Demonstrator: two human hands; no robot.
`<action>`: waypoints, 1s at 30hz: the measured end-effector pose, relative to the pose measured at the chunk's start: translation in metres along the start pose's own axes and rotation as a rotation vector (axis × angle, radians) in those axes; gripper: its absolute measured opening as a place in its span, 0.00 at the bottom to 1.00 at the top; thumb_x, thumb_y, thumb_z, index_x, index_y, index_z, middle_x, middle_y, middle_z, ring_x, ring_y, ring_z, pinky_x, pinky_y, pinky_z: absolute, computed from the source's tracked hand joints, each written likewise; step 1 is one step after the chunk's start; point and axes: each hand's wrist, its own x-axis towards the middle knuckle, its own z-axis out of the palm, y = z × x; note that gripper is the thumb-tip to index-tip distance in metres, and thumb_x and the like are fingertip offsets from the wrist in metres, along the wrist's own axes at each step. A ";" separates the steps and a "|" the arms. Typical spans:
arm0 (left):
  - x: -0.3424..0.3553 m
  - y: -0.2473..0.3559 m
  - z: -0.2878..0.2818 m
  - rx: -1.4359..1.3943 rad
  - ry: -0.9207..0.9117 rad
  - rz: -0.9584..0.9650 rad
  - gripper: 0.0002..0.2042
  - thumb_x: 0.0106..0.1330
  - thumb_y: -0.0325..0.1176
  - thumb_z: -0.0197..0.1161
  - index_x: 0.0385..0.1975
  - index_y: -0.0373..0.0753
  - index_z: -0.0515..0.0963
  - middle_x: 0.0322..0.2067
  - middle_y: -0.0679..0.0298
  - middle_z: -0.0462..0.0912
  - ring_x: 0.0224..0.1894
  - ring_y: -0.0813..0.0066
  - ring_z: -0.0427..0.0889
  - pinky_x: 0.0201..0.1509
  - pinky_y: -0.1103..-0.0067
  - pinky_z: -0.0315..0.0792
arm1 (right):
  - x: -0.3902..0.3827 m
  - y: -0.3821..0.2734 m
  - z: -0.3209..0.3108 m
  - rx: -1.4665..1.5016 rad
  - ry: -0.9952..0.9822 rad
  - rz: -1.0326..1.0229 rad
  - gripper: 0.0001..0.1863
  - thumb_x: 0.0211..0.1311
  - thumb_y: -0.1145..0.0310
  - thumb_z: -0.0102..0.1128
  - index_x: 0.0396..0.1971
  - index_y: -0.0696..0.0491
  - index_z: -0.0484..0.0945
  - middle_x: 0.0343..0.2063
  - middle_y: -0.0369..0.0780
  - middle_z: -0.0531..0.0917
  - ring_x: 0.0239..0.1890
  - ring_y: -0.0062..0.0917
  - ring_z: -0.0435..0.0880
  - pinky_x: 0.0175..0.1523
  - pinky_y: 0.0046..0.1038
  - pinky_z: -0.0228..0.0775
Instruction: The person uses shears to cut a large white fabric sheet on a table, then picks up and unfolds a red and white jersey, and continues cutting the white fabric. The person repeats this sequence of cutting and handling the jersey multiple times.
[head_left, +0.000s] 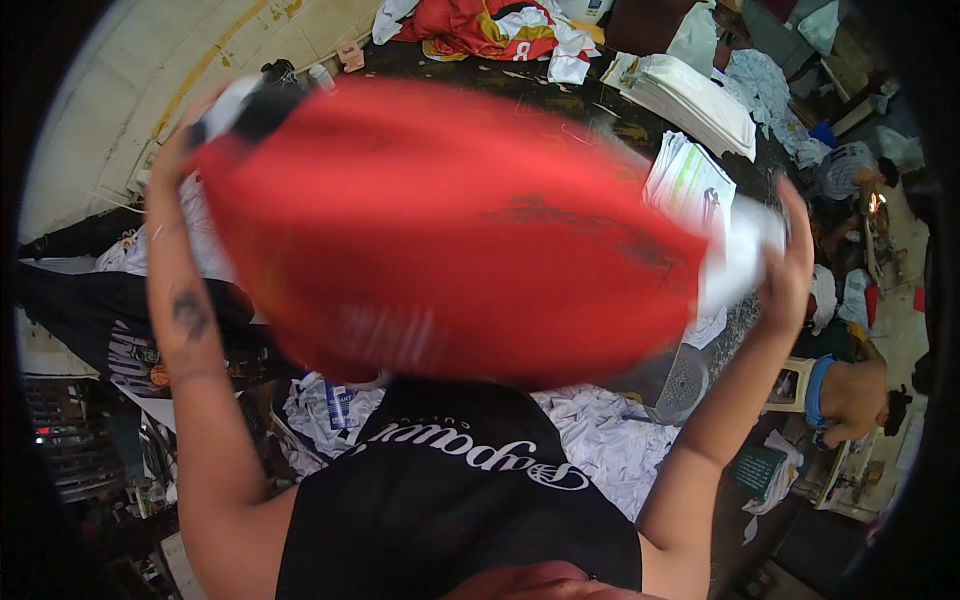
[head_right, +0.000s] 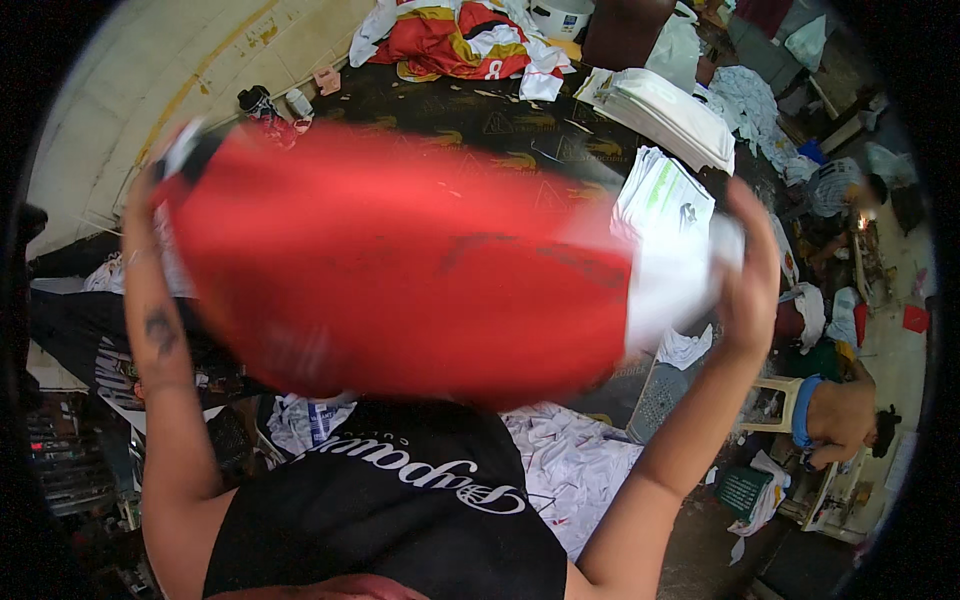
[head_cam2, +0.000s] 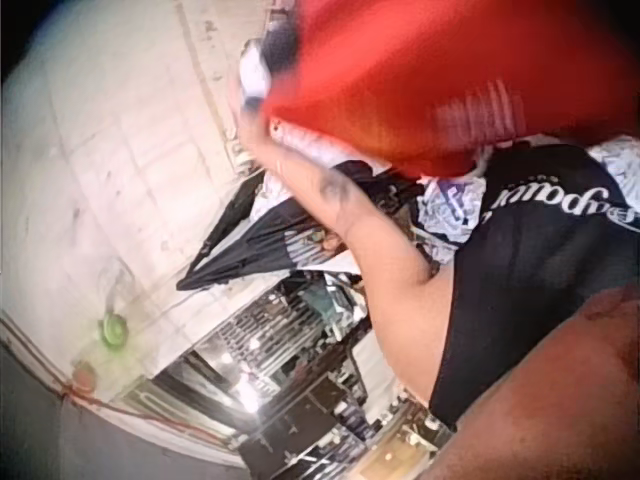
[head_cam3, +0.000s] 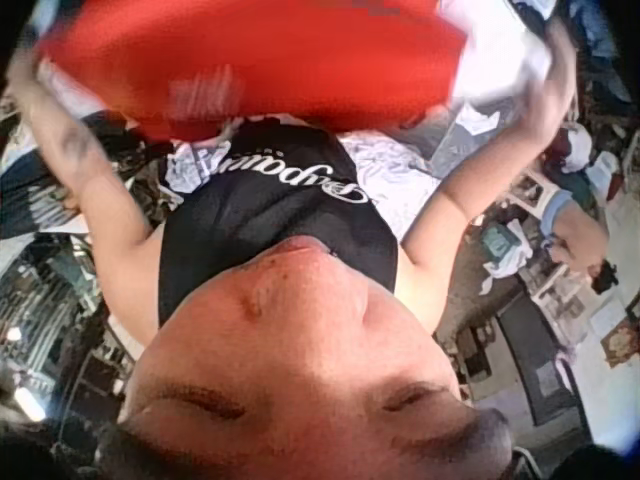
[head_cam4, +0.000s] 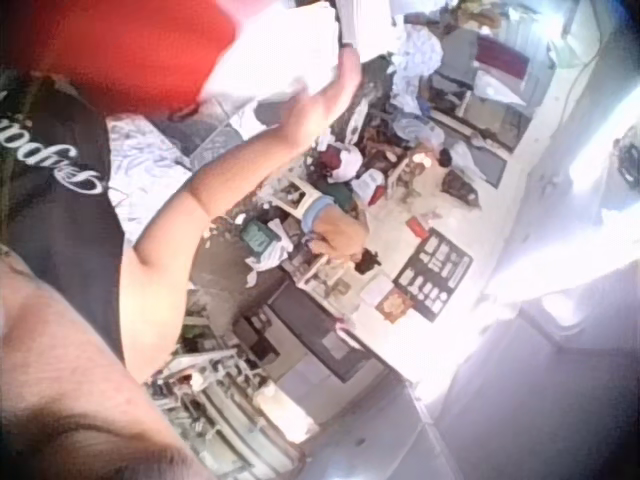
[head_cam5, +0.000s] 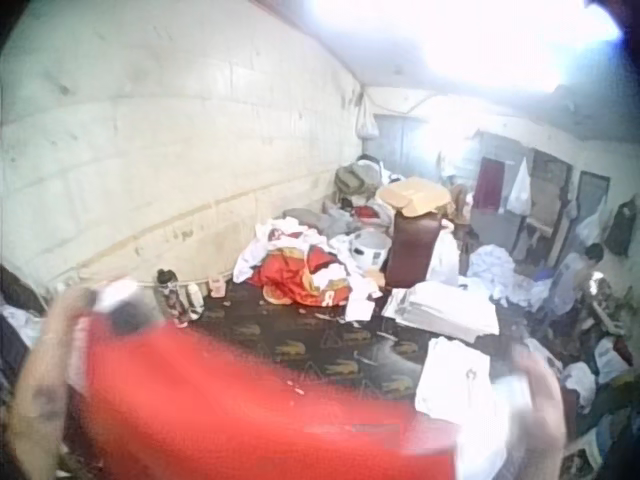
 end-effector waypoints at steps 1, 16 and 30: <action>0.047 -0.003 0.027 0.142 0.217 0.020 0.32 0.67 0.43 0.75 0.67 0.34 0.74 0.64 0.52 0.80 0.64 0.60 0.79 0.72 0.69 0.71 | 0.031 0.019 -0.002 -0.013 0.221 -0.045 0.29 0.73 0.73 0.61 0.71 0.62 0.68 0.63 0.49 0.80 0.56 0.27 0.84 0.63 0.27 0.74; -0.147 -0.101 0.384 0.253 -0.345 -0.521 0.41 0.76 0.59 0.52 0.84 0.55 0.45 0.81 0.36 0.32 0.83 0.34 0.32 0.76 0.31 0.38 | -0.227 0.239 0.223 -0.787 -0.103 0.704 0.27 0.65 0.59 0.70 0.62 0.54 0.79 0.57 0.53 0.79 0.61 0.52 0.77 0.64 0.54 0.68; 0.216 -0.177 0.425 -0.230 -0.163 0.058 0.47 0.72 0.51 0.64 0.84 0.51 0.42 0.77 0.32 0.53 0.79 0.32 0.54 0.83 0.57 0.52 | 0.104 0.298 0.017 -1.241 -0.194 0.256 0.31 0.64 0.68 0.72 0.68 0.45 0.76 0.72 0.51 0.70 0.70 0.48 0.73 0.72 0.46 0.70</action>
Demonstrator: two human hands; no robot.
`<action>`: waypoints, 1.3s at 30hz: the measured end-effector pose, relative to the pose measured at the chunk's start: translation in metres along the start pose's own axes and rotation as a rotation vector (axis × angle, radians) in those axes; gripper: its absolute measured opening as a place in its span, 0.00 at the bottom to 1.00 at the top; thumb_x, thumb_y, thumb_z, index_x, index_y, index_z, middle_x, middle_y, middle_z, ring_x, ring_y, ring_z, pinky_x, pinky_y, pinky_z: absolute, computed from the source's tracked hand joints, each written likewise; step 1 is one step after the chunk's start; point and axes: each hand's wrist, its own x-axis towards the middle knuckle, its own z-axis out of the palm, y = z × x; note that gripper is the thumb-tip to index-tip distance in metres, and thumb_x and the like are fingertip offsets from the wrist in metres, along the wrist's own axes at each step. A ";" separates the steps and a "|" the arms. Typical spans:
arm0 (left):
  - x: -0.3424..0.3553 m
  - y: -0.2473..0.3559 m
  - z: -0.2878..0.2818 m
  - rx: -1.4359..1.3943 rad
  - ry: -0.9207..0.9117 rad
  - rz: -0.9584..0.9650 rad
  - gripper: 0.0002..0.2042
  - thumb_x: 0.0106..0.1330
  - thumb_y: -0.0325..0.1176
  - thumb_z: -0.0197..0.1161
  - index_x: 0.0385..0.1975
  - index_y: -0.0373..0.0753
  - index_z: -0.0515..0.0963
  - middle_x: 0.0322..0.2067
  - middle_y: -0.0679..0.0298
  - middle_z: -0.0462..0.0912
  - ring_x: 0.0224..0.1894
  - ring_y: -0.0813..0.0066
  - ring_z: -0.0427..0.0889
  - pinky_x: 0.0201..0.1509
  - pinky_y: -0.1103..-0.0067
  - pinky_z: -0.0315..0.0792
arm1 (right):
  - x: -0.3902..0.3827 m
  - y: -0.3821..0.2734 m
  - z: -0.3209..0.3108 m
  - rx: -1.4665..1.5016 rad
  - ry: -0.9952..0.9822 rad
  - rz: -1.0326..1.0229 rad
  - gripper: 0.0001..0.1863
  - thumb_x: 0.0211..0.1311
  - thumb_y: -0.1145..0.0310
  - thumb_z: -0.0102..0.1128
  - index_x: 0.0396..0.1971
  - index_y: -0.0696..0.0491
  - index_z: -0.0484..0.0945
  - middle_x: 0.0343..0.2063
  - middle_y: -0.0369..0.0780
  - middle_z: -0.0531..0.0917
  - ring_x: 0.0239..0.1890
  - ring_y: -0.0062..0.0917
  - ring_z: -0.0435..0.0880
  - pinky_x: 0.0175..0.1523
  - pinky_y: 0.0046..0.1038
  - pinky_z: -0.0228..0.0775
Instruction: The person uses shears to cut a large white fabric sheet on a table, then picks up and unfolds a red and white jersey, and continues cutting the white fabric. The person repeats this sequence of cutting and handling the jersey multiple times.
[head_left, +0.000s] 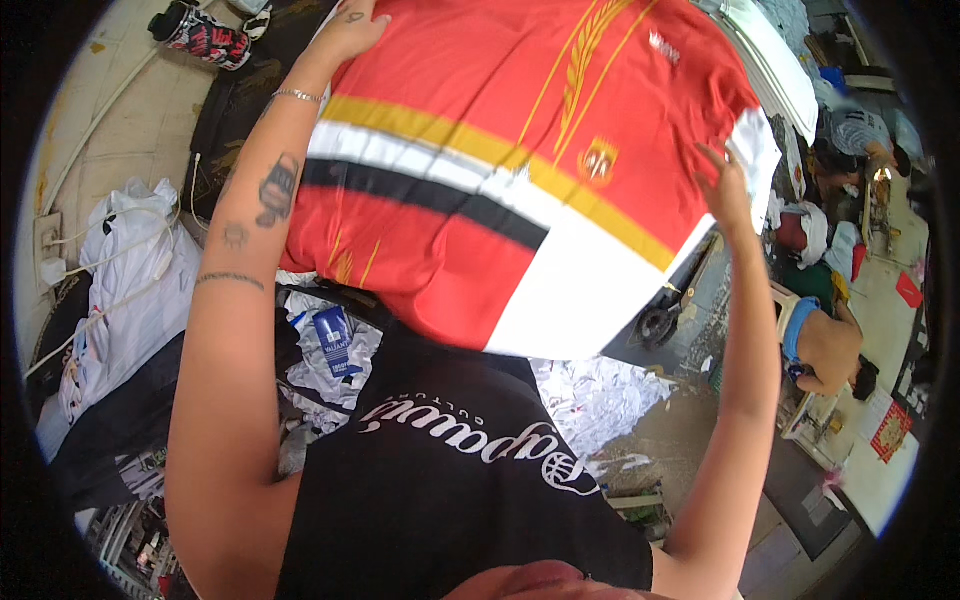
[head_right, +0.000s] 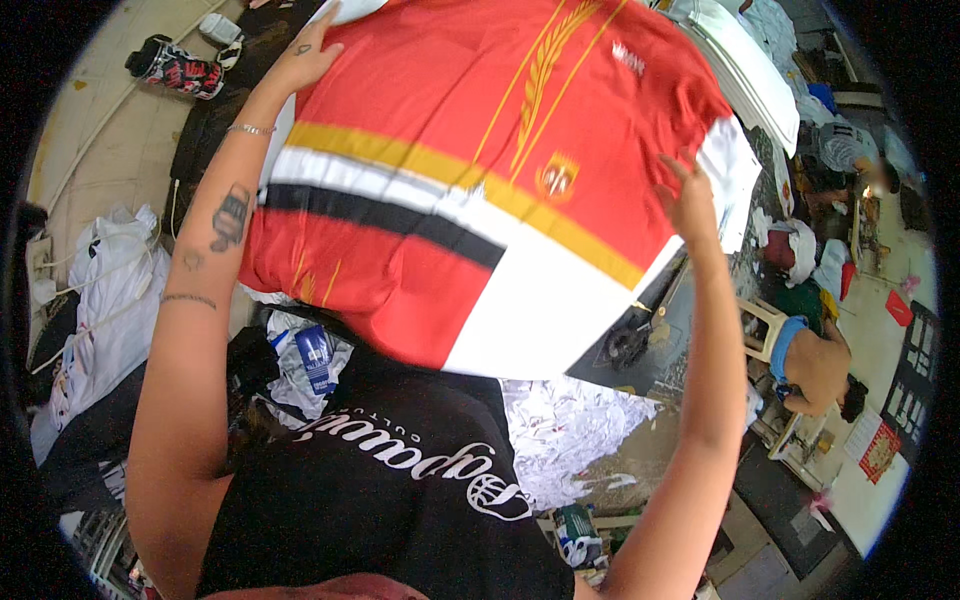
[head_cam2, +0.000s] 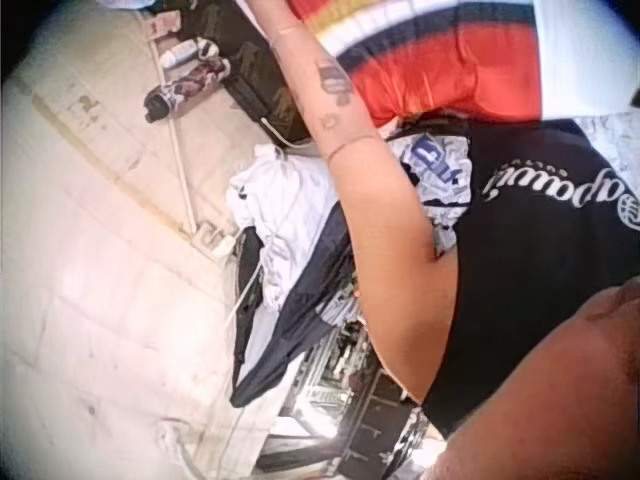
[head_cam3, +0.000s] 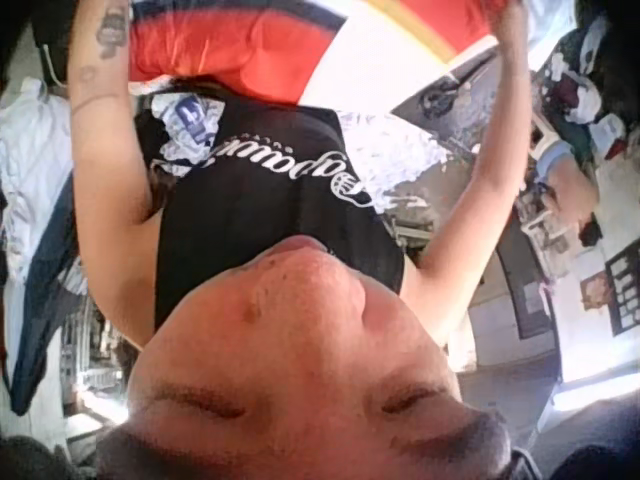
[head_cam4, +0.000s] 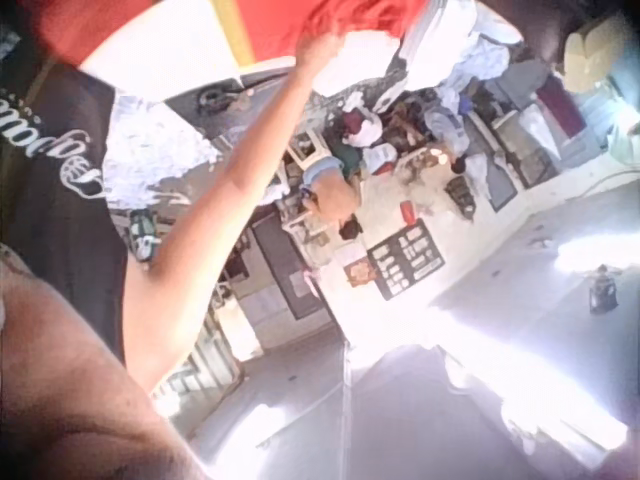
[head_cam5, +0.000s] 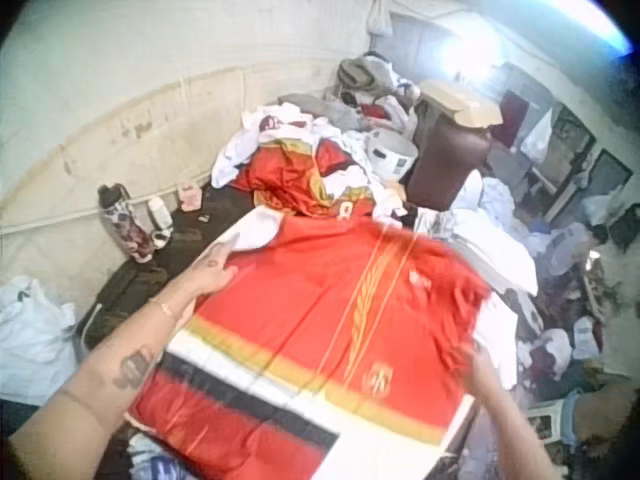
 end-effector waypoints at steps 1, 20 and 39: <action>-0.009 0.002 0.002 -0.088 -0.162 -0.048 0.46 0.74 0.51 0.62 0.84 0.52 0.41 0.77 0.32 0.53 0.79 0.32 0.55 0.83 0.59 0.52 | -0.015 -0.018 0.009 0.149 -0.130 0.104 0.31 0.65 0.67 0.72 0.68 0.48 0.75 0.71 0.52 0.70 0.70 0.48 0.72 0.72 0.46 0.69; -0.163 0.133 0.093 -0.099 0.078 -0.001 0.16 0.68 0.26 0.57 0.53 0.31 0.81 0.51 0.45 0.84 0.58 0.46 0.80 0.65 0.59 0.72 | -0.306 -0.024 0.085 0.201 -0.133 0.573 0.29 0.65 0.73 0.66 0.66 0.49 0.71 0.51 0.60 0.79 0.54 0.52 0.81 0.60 0.44 0.74; -0.376 0.400 0.232 -0.013 0.073 0.269 0.15 0.56 0.30 0.72 0.46 0.44 0.88 0.36 0.71 0.81 0.45 0.71 0.81 0.62 0.64 0.69 | -0.251 0.005 0.025 0.788 -1.093 0.276 0.45 0.54 0.48 0.84 0.66 0.58 0.74 0.43 0.40 0.86 0.44 0.23 0.83 0.49 0.29 0.76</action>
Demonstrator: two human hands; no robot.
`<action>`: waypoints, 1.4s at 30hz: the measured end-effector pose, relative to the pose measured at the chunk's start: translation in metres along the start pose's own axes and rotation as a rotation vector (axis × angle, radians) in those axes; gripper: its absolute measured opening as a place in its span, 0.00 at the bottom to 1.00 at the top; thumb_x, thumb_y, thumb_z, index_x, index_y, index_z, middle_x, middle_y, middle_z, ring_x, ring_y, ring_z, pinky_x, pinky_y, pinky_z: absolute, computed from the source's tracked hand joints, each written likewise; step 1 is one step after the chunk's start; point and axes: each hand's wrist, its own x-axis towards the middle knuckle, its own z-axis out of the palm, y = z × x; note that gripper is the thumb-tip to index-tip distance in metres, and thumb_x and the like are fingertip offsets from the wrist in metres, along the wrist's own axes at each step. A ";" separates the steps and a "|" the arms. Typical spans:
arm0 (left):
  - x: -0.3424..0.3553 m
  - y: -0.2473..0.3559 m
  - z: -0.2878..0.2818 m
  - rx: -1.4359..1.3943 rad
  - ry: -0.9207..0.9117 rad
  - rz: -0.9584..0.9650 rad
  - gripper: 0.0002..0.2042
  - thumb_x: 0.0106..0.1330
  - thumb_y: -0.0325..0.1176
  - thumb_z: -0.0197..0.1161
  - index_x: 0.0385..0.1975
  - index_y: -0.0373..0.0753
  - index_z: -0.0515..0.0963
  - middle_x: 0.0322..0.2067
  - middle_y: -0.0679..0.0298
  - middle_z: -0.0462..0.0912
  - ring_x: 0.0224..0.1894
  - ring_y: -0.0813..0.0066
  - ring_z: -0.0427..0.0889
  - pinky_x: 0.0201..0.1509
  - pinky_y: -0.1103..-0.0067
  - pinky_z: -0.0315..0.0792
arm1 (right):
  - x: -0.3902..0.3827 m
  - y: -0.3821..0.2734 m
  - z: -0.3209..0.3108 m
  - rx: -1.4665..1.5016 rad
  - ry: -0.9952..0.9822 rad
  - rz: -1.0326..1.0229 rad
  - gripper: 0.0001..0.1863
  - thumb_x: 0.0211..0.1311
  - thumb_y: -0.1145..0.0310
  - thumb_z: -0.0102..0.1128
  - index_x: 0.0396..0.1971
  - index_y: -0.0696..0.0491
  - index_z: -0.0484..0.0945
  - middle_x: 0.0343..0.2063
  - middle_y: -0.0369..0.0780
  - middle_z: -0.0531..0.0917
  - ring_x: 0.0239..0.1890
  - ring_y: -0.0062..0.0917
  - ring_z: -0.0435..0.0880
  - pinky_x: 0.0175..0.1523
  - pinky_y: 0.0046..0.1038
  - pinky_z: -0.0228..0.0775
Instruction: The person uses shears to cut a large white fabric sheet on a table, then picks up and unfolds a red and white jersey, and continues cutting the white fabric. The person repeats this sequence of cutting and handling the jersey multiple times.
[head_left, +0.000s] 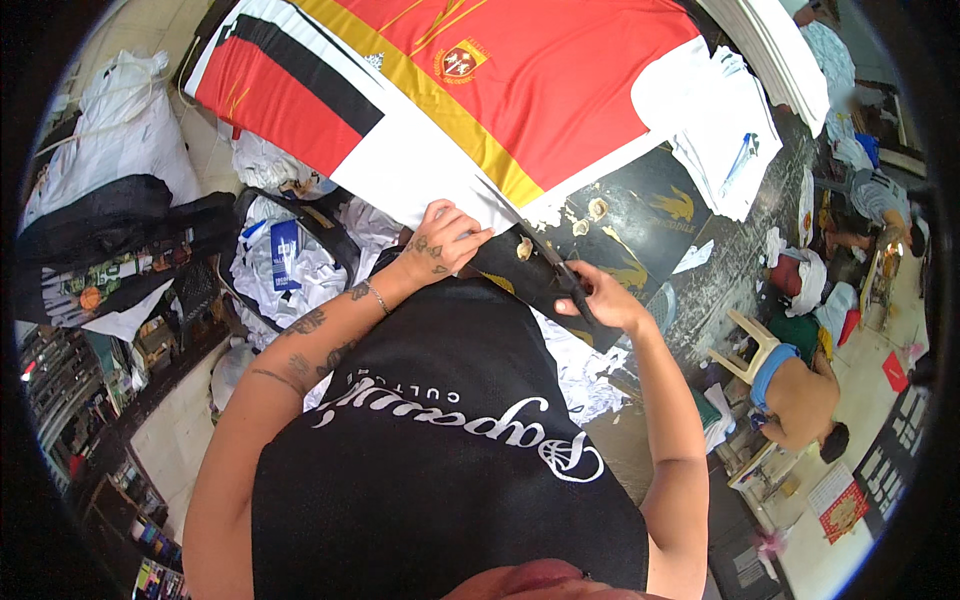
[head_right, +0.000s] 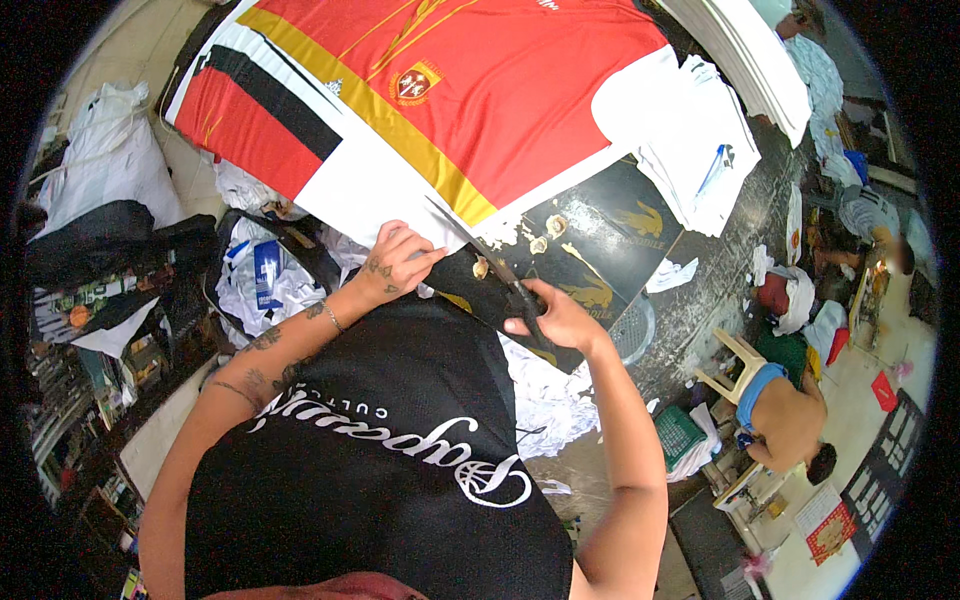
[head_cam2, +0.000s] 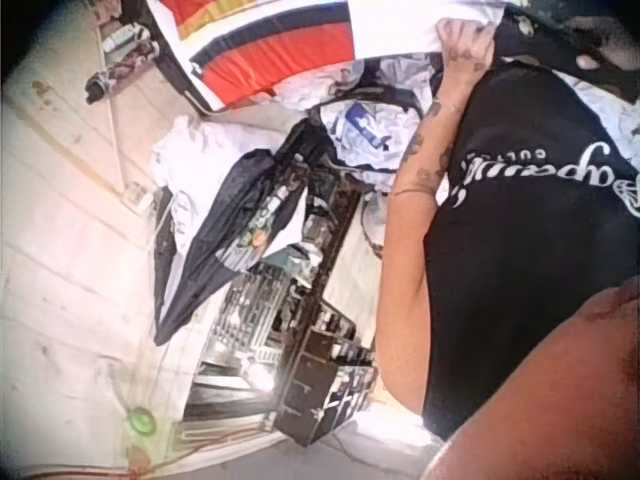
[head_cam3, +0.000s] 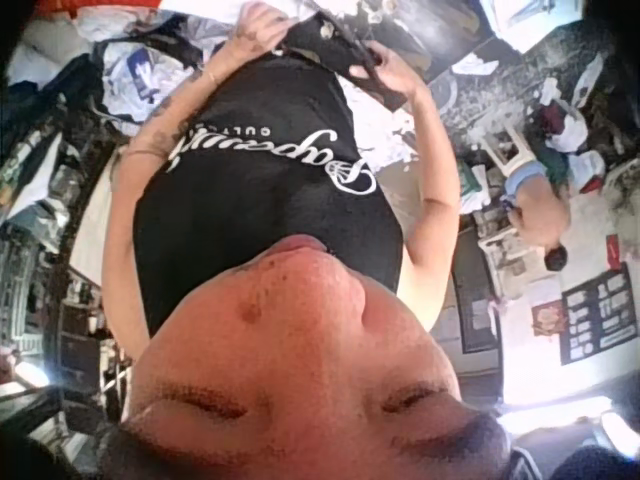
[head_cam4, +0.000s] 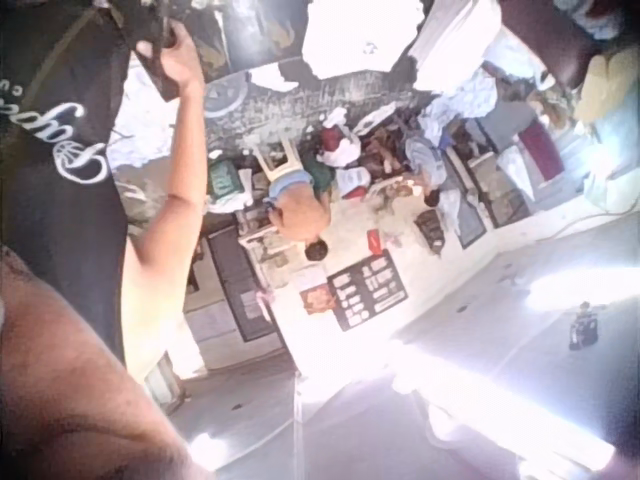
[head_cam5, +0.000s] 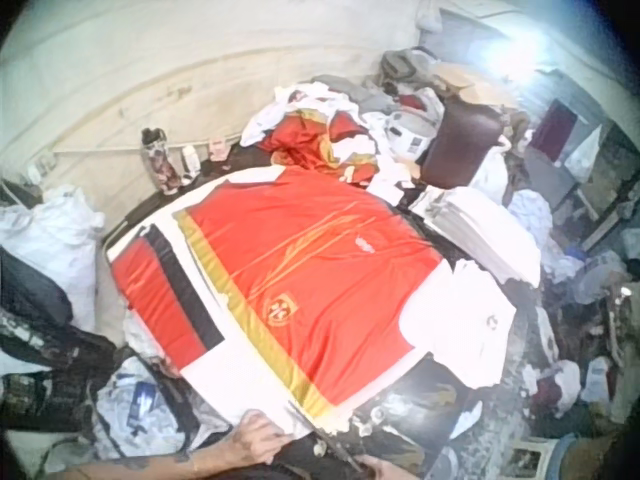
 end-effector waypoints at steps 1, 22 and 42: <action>-0.002 0.003 0.001 0.007 -0.008 -0.028 0.15 0.56 0.30 0.72 0.45 0.44 0.88 0.37 0.70 0.81 0.46 0.71 0.81 0.62 0.64 0.69 | 0.005 -0.007 -0.002 -0.066 0.020 0.035 0.45 0.53 0.48 0.84 0.65 0.58 0.75 0.42 0.40 0.87 0.42 0.24 0.84 0.49 0.30 0.76; -0.029 -0.018 0.021 -0.309 0.025 0.045 0.11 0.52 0.28 0.70 0.36 0.43 0.82 0.54 0.70 0.86 0.53 0.68 0.82 0.61 0.65 0.72 | 0.116 -0.141 0.027 -0.103 0.034 0.069 0.39 0.52 0.38 0.82 0.41 0.64 0.84 0.24 0.39 0.85 0.28 0.23 0.83 0.33 0.28 0.73; -0.020 -0.183 -0.124 0.137 0.011 -0.374 0.31 0.55 0.45 0.72 0.63 0.54 0.80 0.69 0.58 0.72 0.71 0.54 0.68 0.71 0.52 0.58 | 0.226 -0.283 0.048 -0.165 0.023 -0.106 0.34 0.51 0.45 0.85 0.42 0.61 0.87 0.28 0.38 0.86 0.31 0.20 0.81 0.38 0.26 0.75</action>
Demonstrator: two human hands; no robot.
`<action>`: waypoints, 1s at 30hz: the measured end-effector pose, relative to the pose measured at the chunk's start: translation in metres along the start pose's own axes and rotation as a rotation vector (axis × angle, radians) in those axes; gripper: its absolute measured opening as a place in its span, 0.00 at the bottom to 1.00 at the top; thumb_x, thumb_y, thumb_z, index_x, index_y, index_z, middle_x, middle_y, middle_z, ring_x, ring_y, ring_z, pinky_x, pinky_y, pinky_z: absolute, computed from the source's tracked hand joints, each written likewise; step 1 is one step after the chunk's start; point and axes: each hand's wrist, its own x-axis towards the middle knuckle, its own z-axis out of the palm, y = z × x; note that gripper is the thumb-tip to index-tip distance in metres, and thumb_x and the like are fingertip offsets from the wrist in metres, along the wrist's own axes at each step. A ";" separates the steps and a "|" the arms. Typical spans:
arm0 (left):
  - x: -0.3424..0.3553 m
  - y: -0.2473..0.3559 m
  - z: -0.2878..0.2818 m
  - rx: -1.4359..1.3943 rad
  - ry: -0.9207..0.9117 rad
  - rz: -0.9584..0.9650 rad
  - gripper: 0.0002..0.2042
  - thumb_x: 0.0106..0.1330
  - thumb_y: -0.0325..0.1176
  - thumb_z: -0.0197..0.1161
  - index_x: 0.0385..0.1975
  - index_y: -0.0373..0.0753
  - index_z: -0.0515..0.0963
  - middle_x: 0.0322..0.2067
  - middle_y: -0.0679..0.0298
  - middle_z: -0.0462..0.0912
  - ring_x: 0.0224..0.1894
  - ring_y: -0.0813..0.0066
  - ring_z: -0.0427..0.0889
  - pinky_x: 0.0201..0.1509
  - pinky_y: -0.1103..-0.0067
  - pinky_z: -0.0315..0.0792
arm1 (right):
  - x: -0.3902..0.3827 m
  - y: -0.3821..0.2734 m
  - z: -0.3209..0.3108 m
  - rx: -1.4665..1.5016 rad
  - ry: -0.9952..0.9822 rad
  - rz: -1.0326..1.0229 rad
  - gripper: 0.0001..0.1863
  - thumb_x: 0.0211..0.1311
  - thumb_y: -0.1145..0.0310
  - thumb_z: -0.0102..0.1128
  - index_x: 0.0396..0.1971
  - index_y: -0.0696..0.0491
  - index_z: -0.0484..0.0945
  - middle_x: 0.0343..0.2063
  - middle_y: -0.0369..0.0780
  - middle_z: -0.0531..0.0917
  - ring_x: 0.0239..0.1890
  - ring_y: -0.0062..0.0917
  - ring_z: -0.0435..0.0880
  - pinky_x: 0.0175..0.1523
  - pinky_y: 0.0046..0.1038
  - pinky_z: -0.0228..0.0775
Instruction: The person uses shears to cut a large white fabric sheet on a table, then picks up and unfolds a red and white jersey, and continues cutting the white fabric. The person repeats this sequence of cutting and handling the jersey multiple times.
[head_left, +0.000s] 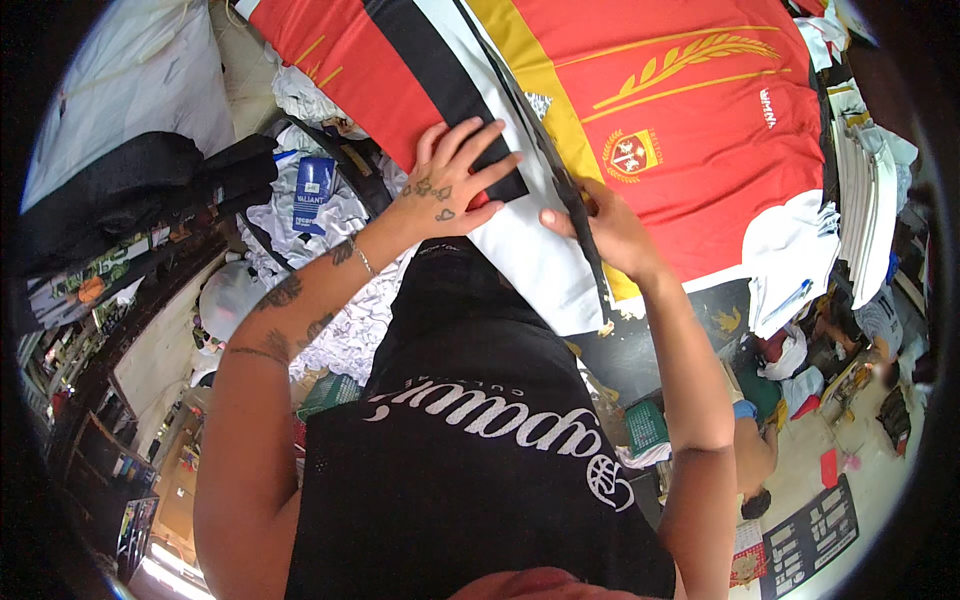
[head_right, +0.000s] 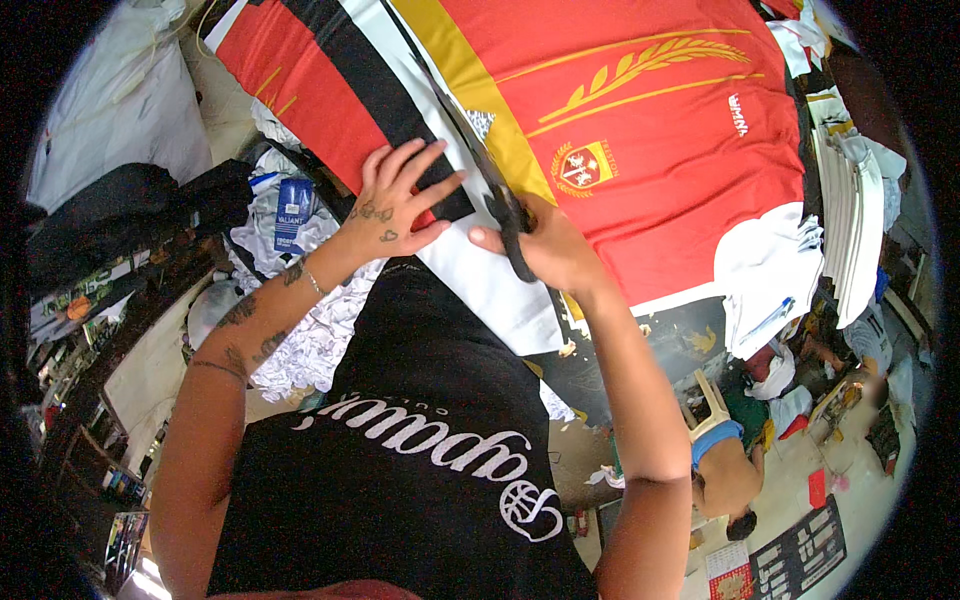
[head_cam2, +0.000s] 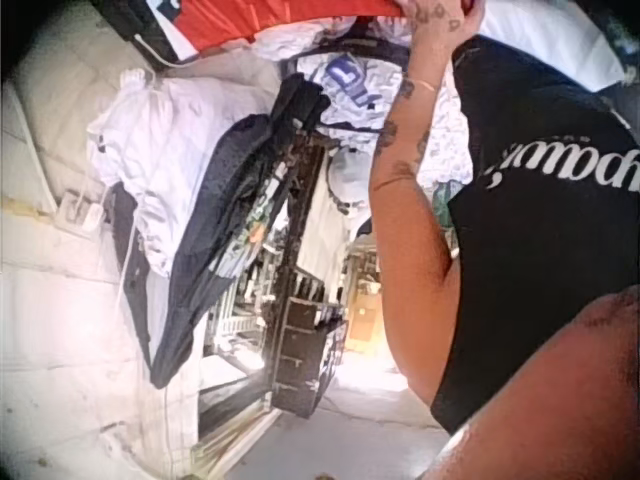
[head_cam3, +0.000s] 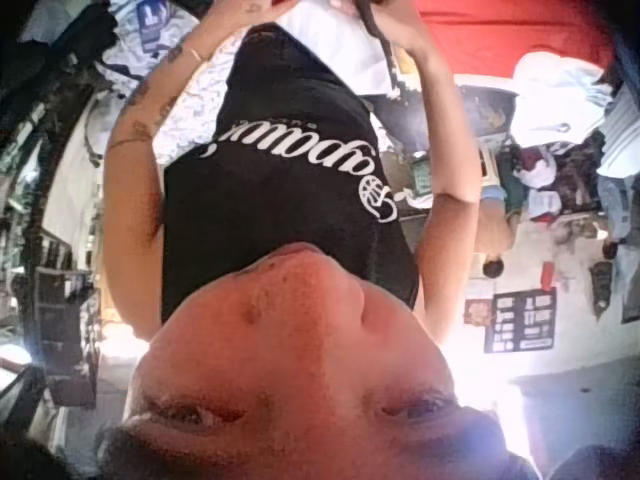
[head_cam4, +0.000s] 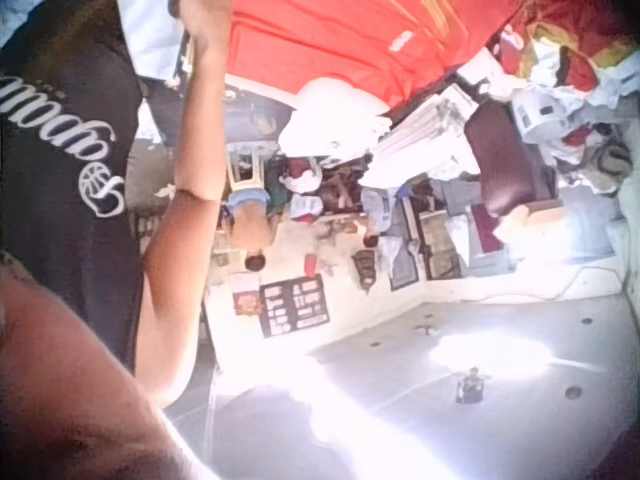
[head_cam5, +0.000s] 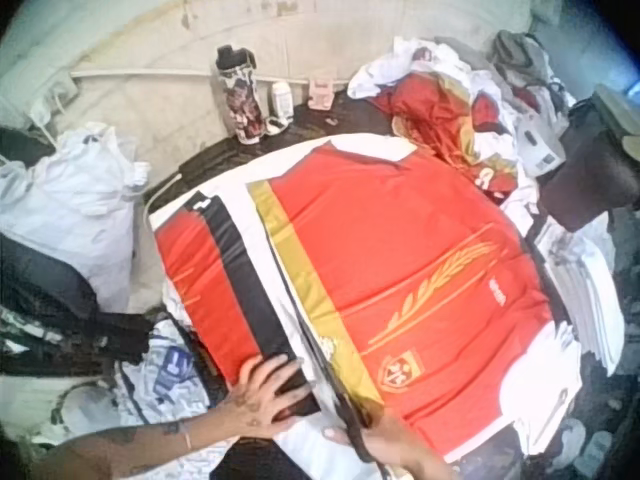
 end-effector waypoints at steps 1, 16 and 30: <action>0.002 -0.015 -0.004 0.029 -0.083 0.053 0.31 0.55 0.45 0.70 0.63 0.55 0.80 0.70 0.59 0.72 0.70 0.55 0.69 0.71 0.53 0.58 | 0.008 -0.008 0.001 -0.018 0.041 0.062 0.34 0.51 0.45 0.85 0.43 0.61 0.86 0.28 0.38 0.86 0.32 0.20 0.82 0.39 0.26 0.75; -0.006 -0.050 0.005 -0.323 -0.160 0.330 0.23 0.50 0.35 0.66 0.51 0.47 0.84 0.65 0.69 0.80 0.64 0.69 0.77 0.64 0.66 0.71 | 0.088 -0.110 -0.001 -0.046 -0.083 0.211 0.34 0.48 0.45 0.86 0.41 0.61 0.86 0.30 0.41 0.87 0.33 0.23 0.85 0.41 0.28 0.75; 0.005 -0.061 0.000 -0.694 -0.307 0.480 0.13 0.52 0.31 0.68 0.40 0.41 0.82 0.49 0.67 0.84 0.55 0.67 0.80 0.59 0.68 0.75 | 0.161 -0.164 0.013 -0.127 -0.112 0.091 0.44 0.48 0.32 0.80 0.44 0.64 0.86 0.32 0.46 0.88 0.37 0.31 0.87 0.45 0.34 0.77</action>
